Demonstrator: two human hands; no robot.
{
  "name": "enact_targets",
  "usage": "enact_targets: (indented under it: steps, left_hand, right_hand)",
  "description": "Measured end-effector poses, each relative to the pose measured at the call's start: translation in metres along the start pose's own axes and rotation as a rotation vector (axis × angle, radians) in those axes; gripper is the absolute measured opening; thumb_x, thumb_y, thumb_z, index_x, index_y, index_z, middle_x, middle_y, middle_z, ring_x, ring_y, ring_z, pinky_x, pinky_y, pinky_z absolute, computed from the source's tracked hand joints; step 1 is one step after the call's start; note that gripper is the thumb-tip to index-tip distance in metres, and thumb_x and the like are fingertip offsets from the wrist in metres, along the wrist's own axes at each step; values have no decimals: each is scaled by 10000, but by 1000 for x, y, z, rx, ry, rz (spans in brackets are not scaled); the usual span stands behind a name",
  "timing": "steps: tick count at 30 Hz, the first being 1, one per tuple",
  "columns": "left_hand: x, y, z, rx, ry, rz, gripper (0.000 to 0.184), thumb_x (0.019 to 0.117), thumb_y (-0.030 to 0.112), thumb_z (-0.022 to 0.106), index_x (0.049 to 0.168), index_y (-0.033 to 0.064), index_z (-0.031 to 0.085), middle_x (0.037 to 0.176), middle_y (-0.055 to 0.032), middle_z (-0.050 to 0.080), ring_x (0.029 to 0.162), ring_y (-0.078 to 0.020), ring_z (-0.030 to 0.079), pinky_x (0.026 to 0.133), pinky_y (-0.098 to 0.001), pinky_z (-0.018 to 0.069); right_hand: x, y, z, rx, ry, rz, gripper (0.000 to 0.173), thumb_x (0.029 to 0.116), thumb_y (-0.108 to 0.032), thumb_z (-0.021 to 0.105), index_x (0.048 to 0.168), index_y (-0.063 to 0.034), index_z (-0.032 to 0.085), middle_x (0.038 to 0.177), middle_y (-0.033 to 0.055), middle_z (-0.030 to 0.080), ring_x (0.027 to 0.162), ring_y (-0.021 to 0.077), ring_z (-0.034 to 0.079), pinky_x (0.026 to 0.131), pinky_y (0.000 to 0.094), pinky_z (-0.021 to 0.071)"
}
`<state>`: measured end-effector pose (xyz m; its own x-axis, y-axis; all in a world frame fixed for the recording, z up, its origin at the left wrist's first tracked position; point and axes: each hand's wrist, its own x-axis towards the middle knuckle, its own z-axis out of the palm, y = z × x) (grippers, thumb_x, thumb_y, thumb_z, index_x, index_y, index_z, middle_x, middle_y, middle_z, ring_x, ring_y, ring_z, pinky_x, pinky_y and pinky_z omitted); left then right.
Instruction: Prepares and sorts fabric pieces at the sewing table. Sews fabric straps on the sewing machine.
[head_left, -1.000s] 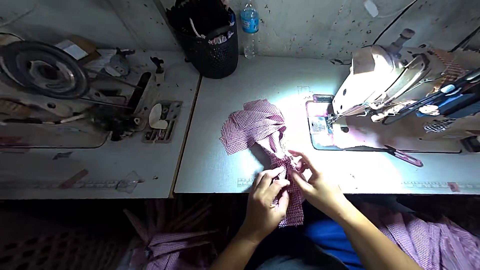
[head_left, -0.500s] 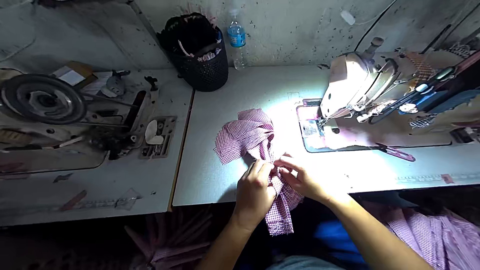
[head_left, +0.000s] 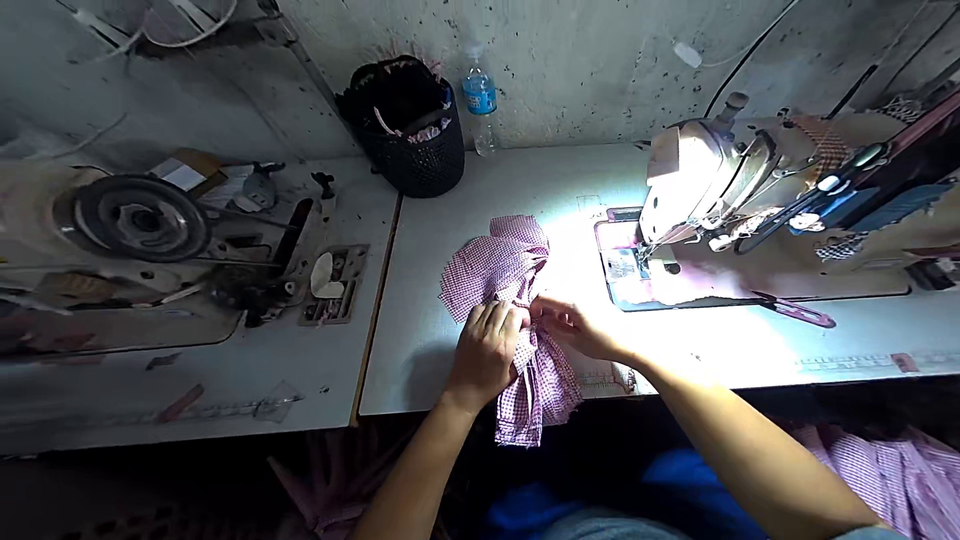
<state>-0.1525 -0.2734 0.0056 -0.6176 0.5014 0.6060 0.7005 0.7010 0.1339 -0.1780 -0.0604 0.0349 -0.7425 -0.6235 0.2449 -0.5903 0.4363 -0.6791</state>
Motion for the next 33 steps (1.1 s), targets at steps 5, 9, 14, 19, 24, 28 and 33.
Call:
enact_targets:
  steps: [5, 9, 14, 19, 24, 28, 33]
  left_hand:
    - [-9, -6, -1, 89, 89, 78, 178, 870, 94, 580, 937, -37, 679, 942, -187, 712, 910, -333, 686, 801, -463, 492]
    - [-12, -7, 2, 119, 151, 74, 177, 910, 110, 541, 937, -6, 672, 915, -160, 713, 882, -303, 676, 807, -436, 468]
    - [-14, -9, 5, 83, 136, 54, 215, 881, 145, 563, 968, -16, 676, 940, -167, 716, 905, -305, 677, 824, -444, 464]
    - [-15, -11, 6, -58, 88, -1, 269, 918, 235, 519, 987, 24, 671, 972, -139, 712, 945, -281, 667, 849, -423, 468]
    - [-17, -8, 9, -123, 116, -64, 315, 1026, 251, 466, 933, 36, 677, 940, -125, 716, 932, -249, 676, 852, -386, 493]
    - [-16, -9, 8, -300, 156, -148, 211, 1004, 197, 548, 974, 29, 672, 958, -107, 704, 945, -199, 668, 886, -333, 516]
    - [7, 4, 3, -445, 235, -211, 173, 975, 146, 635, 945, 27, 756, 983, -83, 751, 986, -139, 704, 917, -303, 557]
  right_hand:
    - [20, -15, -7, -45, -2, -207, 112, 919, 12, 627, 870, 24, 726, 834, 126, 671, 808, 213, 660, 734, 342, 540]
    - [28, -2, -3, 59, -29, -313, 119, 871, 48, 620, 786, 42, 703, 768, 131, 653, 786, 212, 629, 743, 333, 506]
    - [28, -1, -1, -44, -57, -313, 62, 839, 24, 659, 785, 31, 690, 797, 146, 666, 829, 271, 665, 781, 415, 527]
    - [21, 5, 15, 13, 67, -131, 90, 875, -50, 635, 846, 26, 673, 824, 122, 637, 808, 197, 638, 724, 327, 530]
    - [9, 5, 20, 265, 320, 333, 135, 971, -142, 609, 857, -73, 629, 694, -12, 570, 615, 40, 547, 578, 216, 467]
    - [2, 9, 7, 356, 310, 211, 68, 960, -52, 612, 969, -36, 678, 807, -8, 645, 690, 2, 590, 654, 166, 513]
    - [7, 2, -2, 17, 231, -127, 146, 943, -47, 604, 973, -15, 743, 959, 77, 707, 887, 109, 682, 812, 271, 581]
